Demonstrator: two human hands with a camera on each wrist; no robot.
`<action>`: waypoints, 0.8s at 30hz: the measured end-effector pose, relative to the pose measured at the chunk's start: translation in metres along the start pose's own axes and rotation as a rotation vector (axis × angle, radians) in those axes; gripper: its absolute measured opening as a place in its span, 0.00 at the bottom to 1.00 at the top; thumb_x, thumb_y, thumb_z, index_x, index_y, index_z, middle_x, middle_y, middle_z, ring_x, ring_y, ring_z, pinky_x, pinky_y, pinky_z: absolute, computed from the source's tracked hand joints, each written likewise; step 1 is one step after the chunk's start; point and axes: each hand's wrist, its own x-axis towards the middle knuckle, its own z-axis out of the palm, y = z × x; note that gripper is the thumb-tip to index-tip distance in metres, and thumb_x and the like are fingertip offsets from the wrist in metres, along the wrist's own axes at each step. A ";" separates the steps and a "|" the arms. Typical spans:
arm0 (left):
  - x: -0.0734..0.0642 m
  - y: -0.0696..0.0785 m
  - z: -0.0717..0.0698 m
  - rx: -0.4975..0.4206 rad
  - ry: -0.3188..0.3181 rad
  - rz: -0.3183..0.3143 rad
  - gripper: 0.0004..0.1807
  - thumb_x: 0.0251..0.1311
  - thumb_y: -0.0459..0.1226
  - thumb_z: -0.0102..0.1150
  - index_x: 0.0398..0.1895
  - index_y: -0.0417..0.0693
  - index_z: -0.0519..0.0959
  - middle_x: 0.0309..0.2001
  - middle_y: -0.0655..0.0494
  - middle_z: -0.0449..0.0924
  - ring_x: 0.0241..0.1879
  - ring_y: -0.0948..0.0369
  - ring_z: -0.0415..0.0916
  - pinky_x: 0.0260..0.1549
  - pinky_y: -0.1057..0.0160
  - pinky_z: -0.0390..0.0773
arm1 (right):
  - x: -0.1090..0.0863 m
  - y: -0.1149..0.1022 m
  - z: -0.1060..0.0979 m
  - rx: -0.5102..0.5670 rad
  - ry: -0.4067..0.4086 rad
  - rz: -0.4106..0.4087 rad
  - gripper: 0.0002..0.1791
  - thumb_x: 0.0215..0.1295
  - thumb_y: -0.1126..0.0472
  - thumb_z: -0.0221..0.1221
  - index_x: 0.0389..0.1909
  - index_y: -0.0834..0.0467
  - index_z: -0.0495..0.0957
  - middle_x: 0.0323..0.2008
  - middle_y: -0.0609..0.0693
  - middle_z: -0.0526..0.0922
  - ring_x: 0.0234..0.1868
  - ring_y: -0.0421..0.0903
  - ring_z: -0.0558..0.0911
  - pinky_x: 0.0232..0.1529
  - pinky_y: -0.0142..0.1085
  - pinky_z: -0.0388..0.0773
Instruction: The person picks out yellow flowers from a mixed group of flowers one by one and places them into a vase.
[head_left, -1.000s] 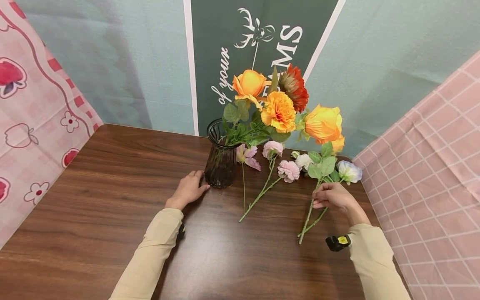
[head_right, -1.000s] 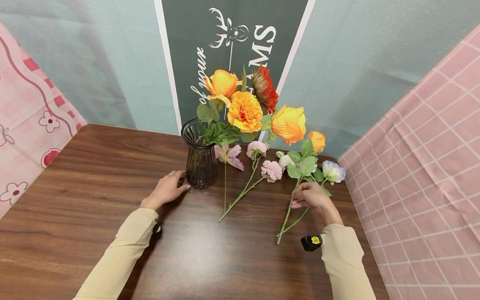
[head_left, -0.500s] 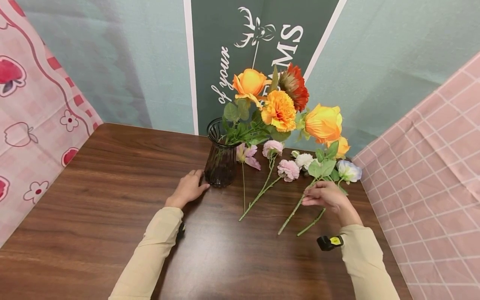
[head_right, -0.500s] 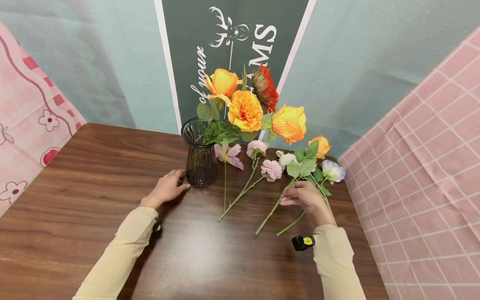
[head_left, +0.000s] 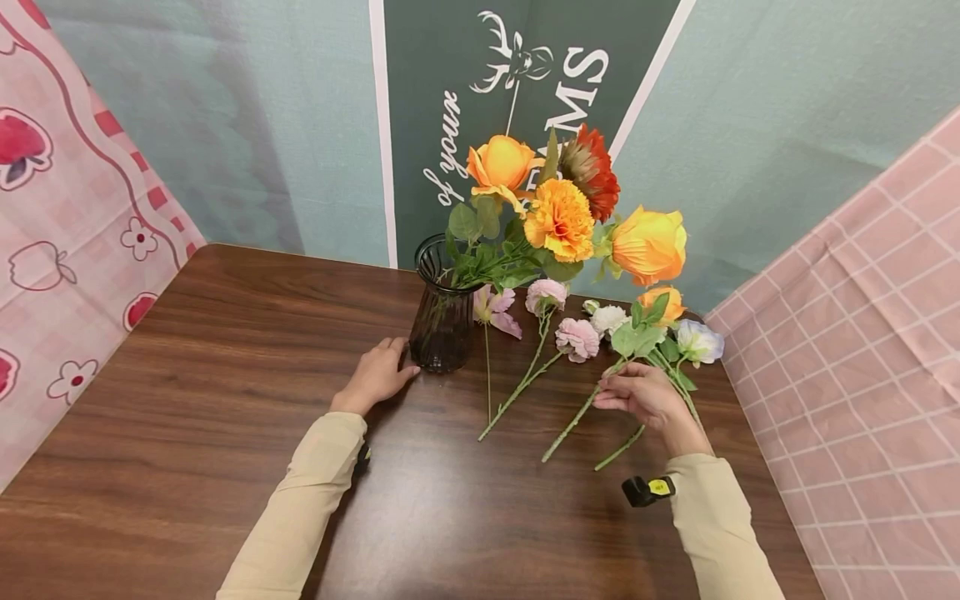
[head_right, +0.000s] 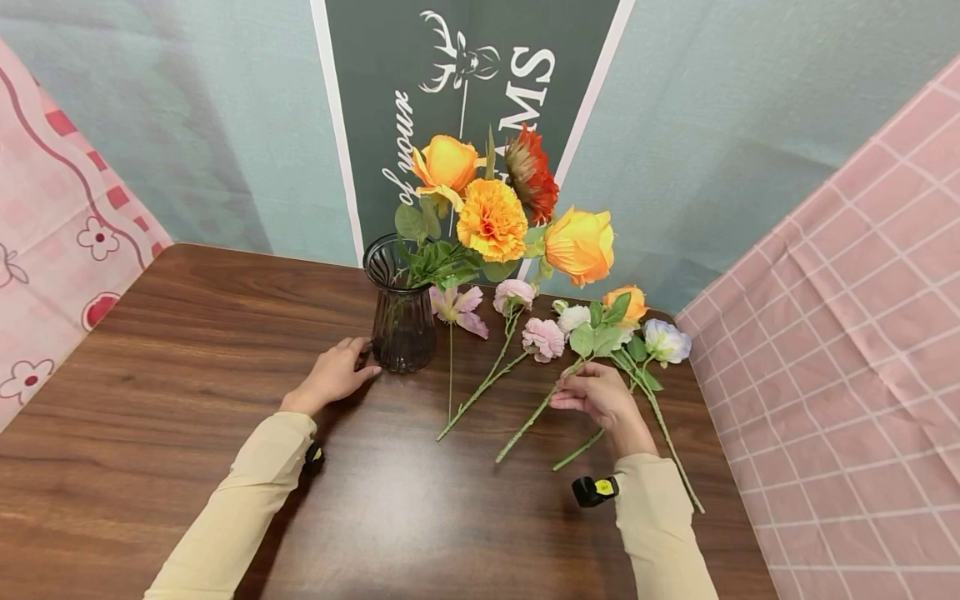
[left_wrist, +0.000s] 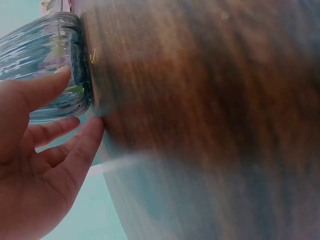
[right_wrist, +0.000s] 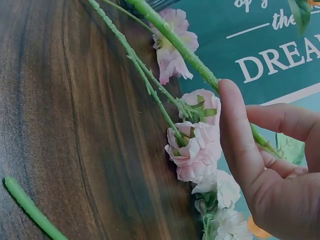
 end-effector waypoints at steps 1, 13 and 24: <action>0.000 0.000 0.000 0.002 0.001 0.002 0.29 0.60 0.42 0.56 0.58 0.30 0.65 0.54 0.33 0.67 0.52 0.40 0.68 0.50 0.45 0.67 | 0.000 0.000 0.000 0.002 0.002 0.001 0.14 0.62 0.81 0.40 0.27 0.68 0.73 0.26 0.58 0.79 0.27 0.51 0.83 0.35 0.40 0.80; -0.002 0.002 -0.001 0.010 0.010 0.005 0.30 0.59 0.42 0.57 0.58 0.29 0.65 0.53 0.32 0.68 0.51 0.40 0.68 0.49 0.45 0.68 | 0.001 0.005 0.001 0.076 -0.103 -0.068 0.11 0.61 0.78 0.45 0.27 0.69 0.77 0.27 0.60 0.81 0.32 0.54 0.83 0.40 0.41 0.79; -0.001 0.001 -0.001 -0.002 -0.001 -0.010 0.30 0.60 0.42 0.57 0.59 0.30 0.65 0.55 0.32 0.67 0.53 0.40 0.67 0.51 0.45 0.67 | -0.001 0.005 0.015 0.108 -0.072 -0.009 0.19 0.65 0.80 0.36 0.27 0.69 0.76 0.28 0.62 0.80 0.33 0.53 0.83 0.41 0.40 0.78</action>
